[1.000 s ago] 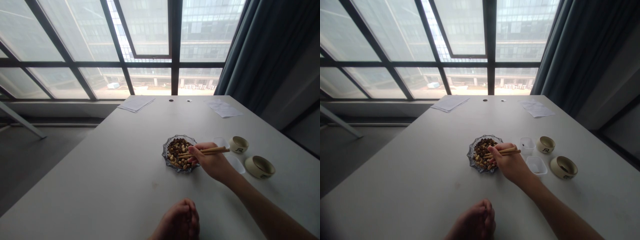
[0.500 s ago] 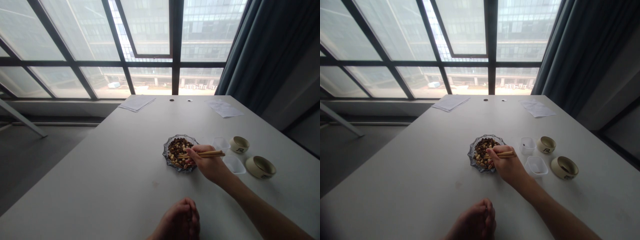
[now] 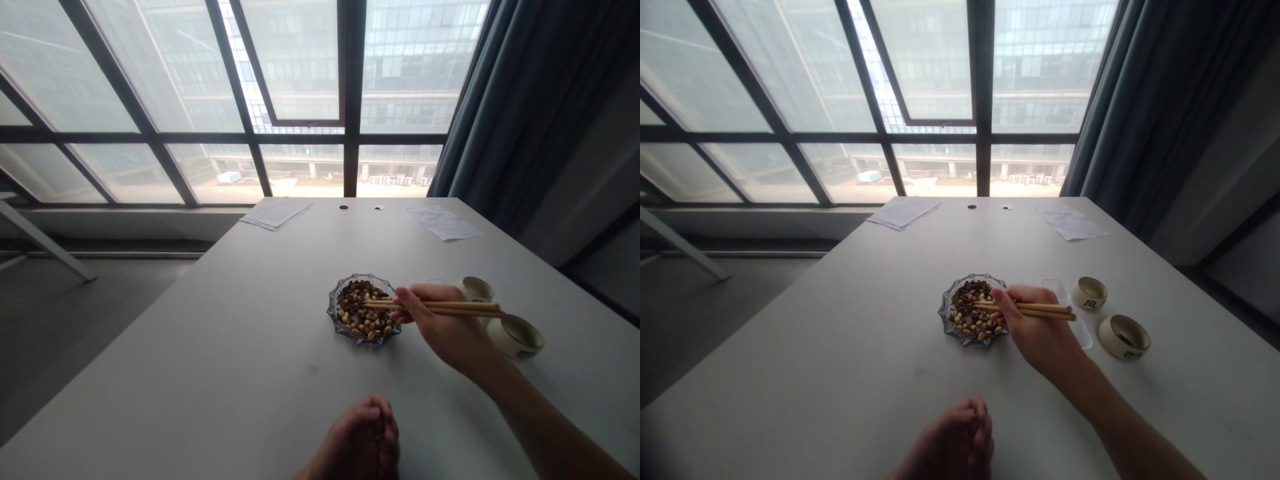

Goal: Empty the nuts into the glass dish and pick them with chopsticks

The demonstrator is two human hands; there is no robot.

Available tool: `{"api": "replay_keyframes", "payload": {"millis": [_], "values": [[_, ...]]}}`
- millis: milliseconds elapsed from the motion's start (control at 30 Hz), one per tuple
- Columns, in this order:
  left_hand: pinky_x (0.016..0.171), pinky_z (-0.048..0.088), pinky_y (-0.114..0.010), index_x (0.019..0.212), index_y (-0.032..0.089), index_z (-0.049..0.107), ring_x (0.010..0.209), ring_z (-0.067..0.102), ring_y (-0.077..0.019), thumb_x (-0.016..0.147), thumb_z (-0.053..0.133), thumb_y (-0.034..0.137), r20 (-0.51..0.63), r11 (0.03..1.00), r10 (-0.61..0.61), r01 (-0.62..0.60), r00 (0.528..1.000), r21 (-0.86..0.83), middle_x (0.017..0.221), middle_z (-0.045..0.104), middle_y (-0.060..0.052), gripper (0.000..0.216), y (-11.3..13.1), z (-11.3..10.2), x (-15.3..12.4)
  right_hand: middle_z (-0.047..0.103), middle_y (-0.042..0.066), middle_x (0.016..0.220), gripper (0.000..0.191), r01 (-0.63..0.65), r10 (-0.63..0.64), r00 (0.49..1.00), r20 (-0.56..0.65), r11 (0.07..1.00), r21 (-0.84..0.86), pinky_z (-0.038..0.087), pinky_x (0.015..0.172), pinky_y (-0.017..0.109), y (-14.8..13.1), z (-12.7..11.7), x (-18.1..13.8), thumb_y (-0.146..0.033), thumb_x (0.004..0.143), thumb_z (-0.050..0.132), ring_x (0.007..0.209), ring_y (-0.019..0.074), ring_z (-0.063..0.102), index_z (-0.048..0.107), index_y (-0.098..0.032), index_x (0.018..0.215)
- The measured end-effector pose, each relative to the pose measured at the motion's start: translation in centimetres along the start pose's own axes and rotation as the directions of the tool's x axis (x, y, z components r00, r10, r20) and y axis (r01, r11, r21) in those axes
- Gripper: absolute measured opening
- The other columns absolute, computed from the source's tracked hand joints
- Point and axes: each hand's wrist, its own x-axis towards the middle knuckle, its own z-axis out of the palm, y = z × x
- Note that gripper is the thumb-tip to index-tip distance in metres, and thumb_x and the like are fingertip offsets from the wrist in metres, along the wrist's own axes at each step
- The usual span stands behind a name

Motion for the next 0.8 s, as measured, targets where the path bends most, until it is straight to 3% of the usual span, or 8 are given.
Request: {"api": "replay_keyframes", "payload": {"millis": [100, 167, 267, 367, 500, 633, 800], "values": [[0.059, 0.024, -0.022, 0.088, 0.017, 0.066, 0.057, 0.047, -0.0082, 0.083, 0.070, 0.025, 0.003, 1.000, 0.000, 0.000, 1.000, 0.002, 0.071, 0.058, 0.001, 0.010, 0.0, 0.0, -0.1, 0.078, 0.009, 0.080, 0.038, -0.042, 0.043, 0.987, -0.156, 0.999, 0.007, 0.064, 0.067, 0.030, -0.8, -3.4, -1.7, -0.055, 0.088, 0.068, 0.072, 0.0249, 0.077, 0.078, -0.018, 0.083], [0.060, 0.026, -0.022, 0.088, 0.017, 0.066, 0.059, 0.048, -0.0078, 0.082, 0.071, 0.023, -0.001, 1.000, -0.015, 0.015, 1.000, -0.016, 0.072, 0.058, 0.001, 0.010, 0.0, -0.1, -0.2, 0.078, 0.011, 0.078, 0.038, -0.080, 0.057, 0.950, -0.307, 0.995, -0.063, 0.065, 0.064, 0.031, -1.1, -6.5, -3.4, -0.056, 0.084, 0.071, 0.070, 0.0264, 0.077, 0.080, -0.019, 0.084], [0.061, 0.027, -0.021, 0.087, 0.017, 0.066, 0.061, 0.049, -0.0072, 0.082, 0.073, 0.023, -0.010, 0.999, -0.022, 0.021, 1.000, -0.039, 0.073, 0.059, 0.001, 0.010, 0.0, -0.1, -0.3, 0.078, 0.013, 0.078, 0.031, -0.188, 0.071, 0.832, -0.550, 0.969, -0.160, 0.066, 0.065, 0.033, -0.9, -11.4, -6.3, -0.051, 0.079, 0.078, 0.070, 0.0290, 0.078, 0.080, -0.020, 0.085], [0.060, 0.027, -0.021, 0.089, 0.019, 0.066, 0.059, 0.048, -0.0074, 0.083, 0.073, 0.024, -0.006, 1.000, -0.006, 0.006, 1.000, -0.022, 0.073, 0.059, 0.002, 0.011, 0.1, 0.0, -0.3, 0.078, 0.013, 0.078, 0.025, -0.269, 0.102, 0.698, -0.709, 0.955, -0.127, 0.066, 0.069, 0.033, 0.7, -14.9, -8.8, -0.048, 0.078, 0.079, 0.069, 0.0296, 0.077, 0.078, -0.024, 0.082], [0.058, 0.027, -0.021, 0.088, 0.018, 0.064, 0.058, 0.046, -0.0069, 0.084, 0.072, 0.025, -0.023, 1.000, 0.010, -0.010, 1.000, 0.001, 0.073, 0.057, 0.002, 0.011, 0.1, 0.3, -0.2, 0.078, 0.013, 0.079, 0.021, -0.297, 0.251, 0.669, -0.700, 0.953, 0.057, 0.065, 0.069, 0.029, 4.2, -16.8, -10.9, -0.044, 0.082, 0.077, 0.069, 0.0281, 0.078, 0.078, -0.024, 0.079], [0.058, 0.027, -0.021, 0.085, 0.017, 0.064, 0.057, 0.045, -0.0064, 0.085, 0.071, 0.024, -0.041, 1.000, 0.010, -0.010, 0.999, 0.015, 0.071, 0.056, 0.003, 0.010, 0.0, 0.4, -0.5, 0.077, 0.017, 0.077, 0.021, -0.326, 0.423, 0.640, -0.641, 0.906, 0.271, 0.065, 0.068, 0.026, 7.0, -17.0, -11.5, -0.035, 0.072, 0.087, 0.067, 0.0284, 0.077, 0.077, -0.016, 0.073], [0.058, 0.028, -0.021, 0.086, 0.016, 0.065, 0.059, 0.047, -0.0066, 0.084, 0.072, 0.022, -0.057, 1.000, 0.005, -0.005, 0.998, 0.013, 0.072, 0.056, 0.002, 0.009, 0.2, 0.6, -0.5, 0.076, 0.018, 0.073, 0.026, -0.294, 0.425, 0.617, -0.663, 0.905, 0.307, 0.065, 0.064, 0.030, 7.3, -17.4, -12.1, -0.037, 0.067, 0.090, 0.063, 0.0304, 0.076, 0.077, -0.015, 0.071]]}}
